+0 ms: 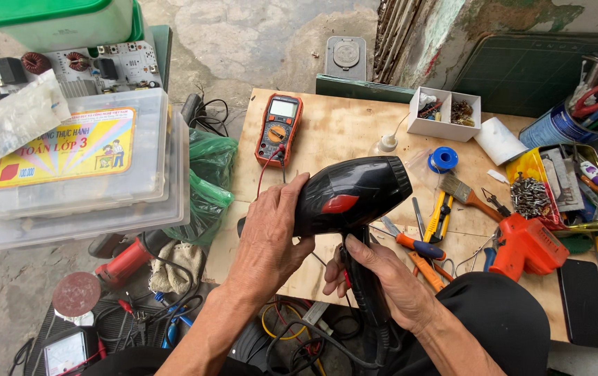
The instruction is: The person uses a screwdriver to unscrew and remove the front grille of a black hair dryer. They then use a small metal file to clean the inside of the removed grille before reattaching it to the hair dryer.
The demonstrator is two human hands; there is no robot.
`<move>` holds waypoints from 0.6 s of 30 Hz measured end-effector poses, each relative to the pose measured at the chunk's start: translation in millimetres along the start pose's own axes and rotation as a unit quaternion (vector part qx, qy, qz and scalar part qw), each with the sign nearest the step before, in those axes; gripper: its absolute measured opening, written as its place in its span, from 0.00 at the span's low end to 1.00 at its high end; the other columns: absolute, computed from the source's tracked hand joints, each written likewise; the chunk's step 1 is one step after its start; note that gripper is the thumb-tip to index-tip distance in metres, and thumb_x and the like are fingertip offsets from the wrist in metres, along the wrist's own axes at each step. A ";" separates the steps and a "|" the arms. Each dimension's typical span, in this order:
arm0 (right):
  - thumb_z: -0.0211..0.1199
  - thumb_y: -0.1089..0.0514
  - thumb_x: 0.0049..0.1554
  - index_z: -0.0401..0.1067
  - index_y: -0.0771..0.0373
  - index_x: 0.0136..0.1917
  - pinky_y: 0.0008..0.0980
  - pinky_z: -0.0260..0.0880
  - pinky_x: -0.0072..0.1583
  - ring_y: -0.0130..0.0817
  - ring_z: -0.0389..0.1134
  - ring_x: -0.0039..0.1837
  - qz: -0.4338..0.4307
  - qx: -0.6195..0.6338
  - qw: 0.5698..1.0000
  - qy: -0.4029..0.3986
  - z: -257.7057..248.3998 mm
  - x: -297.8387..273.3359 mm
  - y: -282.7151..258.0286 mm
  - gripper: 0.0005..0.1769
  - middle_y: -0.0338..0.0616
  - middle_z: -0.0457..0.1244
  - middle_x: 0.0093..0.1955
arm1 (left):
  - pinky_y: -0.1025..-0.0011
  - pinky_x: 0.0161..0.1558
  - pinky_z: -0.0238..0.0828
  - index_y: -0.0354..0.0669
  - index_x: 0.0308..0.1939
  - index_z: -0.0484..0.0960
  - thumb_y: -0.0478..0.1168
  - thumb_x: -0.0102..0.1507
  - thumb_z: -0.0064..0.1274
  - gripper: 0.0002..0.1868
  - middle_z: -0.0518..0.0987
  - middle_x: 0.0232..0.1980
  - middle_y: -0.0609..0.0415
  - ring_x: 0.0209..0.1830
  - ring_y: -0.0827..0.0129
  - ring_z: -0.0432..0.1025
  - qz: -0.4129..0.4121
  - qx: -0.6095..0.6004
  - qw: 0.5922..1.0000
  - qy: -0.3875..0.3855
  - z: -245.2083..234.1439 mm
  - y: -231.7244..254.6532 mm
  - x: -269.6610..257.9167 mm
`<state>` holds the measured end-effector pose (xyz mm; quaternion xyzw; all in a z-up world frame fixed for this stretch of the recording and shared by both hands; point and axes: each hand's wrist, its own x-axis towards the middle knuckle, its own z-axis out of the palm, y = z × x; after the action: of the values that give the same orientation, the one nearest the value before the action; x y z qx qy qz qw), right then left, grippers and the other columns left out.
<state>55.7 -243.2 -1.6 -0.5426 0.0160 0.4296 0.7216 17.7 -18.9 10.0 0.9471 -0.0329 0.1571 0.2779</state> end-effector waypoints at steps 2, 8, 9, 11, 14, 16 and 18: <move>0.58 0.41 0.66 0.76 0.75 0.49 0.45 0.73 0.50 0.57 0.78 0.47 -0.003 0.000 1.000 -0.009 1.7 -0.7 -0.7 0.30 0.65 0.74 0.46 | 0.50 0.58 0.68 0.42 0.81 0.64 0.36 0.51 0.63 0.52 0.76 0.62 0.41 0.61 0.43 0.70 -0.001 -0.004 1.000 0.002 0.1 -1.1 -1.5; 0.58 0.40 0.67 0.77 0.75 0.47 0.43 0.74 0.48 0.54 0.78 0.45 -0.005 -0.008 1.000 -0.019 3.7 -0.9 -1.2 0.31 0.63 0.74 0.45 | 0.50 0.59 0.68 0.43 0.81 0.64 0.36 0.52 0.62 0.51 0.77 0.63 0.41 0.62 0.44 0.71 0.003 -0.018 1.000 0.010 0.6 -3.4 -2.4; 0.58 0.40 0.67 0.78 0.76 0.46 0.43 0.75 0.48 0.53 0.77 0.44 -0.011 -0.013 1.000 -0.022 4.3 -1.3 -1.7 0.32 0.63 0.73 0.44 | 0.50 0.59 0.68 0.44 0.82 0.64 0.36 0.52 0.63 0.52 0.77 0.63 0.42 0.63 0.44 0.71 0.000 -0.022 1.000 0.008 0.3 -3.6 -2.9; 0.57 0.38 0.67 0.78 0.76 0.42 0.40 0.74 0.46 0.51 0.76 0.42 -0.021 -0.023 0.999 -0.033 7.2 -2.8 -5.6 0.35 0.61 0.72 0.41 | 0.50 0.60 0.67 0.44 0.82 0.63 0.37 0.52 0.63 0.52 0.77 0.63 0.41 0.63 0.44 0.71 0.001 -0.026 1.000 0.008 -1.3 -2.8 -3.2; 0.56 0.36 0.67 0.77 0.75 0.38 0.37 0.71 0.43 0.47 0.74 0.38 -0.032 -0.039 0.998 -0.040 11.7 -5.5 -9.0 0.37 0.58 0.69 0.36 | 0.50 0.61 0.67 0.43 0.82 0.63 0.37 0.52 0.63 0.52 0.77 0.64 0.40 0.63 0.44 0.71 0.006 -0.033 0.999 0.009 0.5 -4.7 -5.7; 0.56 0.36 0.67 0.77 0.73 0.36 0.37 0.70 0.43 0.46 0.74 0.37 -0.036 -0.046 0.998 -0.037 13.0 -6.7 -10.5 0.37 0.56 0.68 0.35 | 0.50 0.62 0.67 0.42 0.81 0.63 0.37 0.52 0.64 0.52 0.77 0.64 0.40 0.64 0.44 0.71 0.013 -0.037 0.999 0.012 2.0 -5.2 -6.4; 0.58 0.36 0.66 0.78 0.74 0.39 0.39 0.72 0.46 0.49 0.75 0.40 -0.016 -0.053 0.998 -0.010 13.3 -7.4 -10.9 0.36 0.59 0.70 0.38 | 0.51 0.61 0.67 0.44 0.81 0.64 0.36 0.53 0.63 0.51 0.77 0.64 0.41 0.63 0.44 0.72 0.011 -0.038 0.999 0.026 2.4 -4.2 -6.9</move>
<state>52.0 -237.6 15.9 -0.5760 -0.0226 0.4238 0.6987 12.4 -16.8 3.7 0.9308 -0.0418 0.1836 0.3132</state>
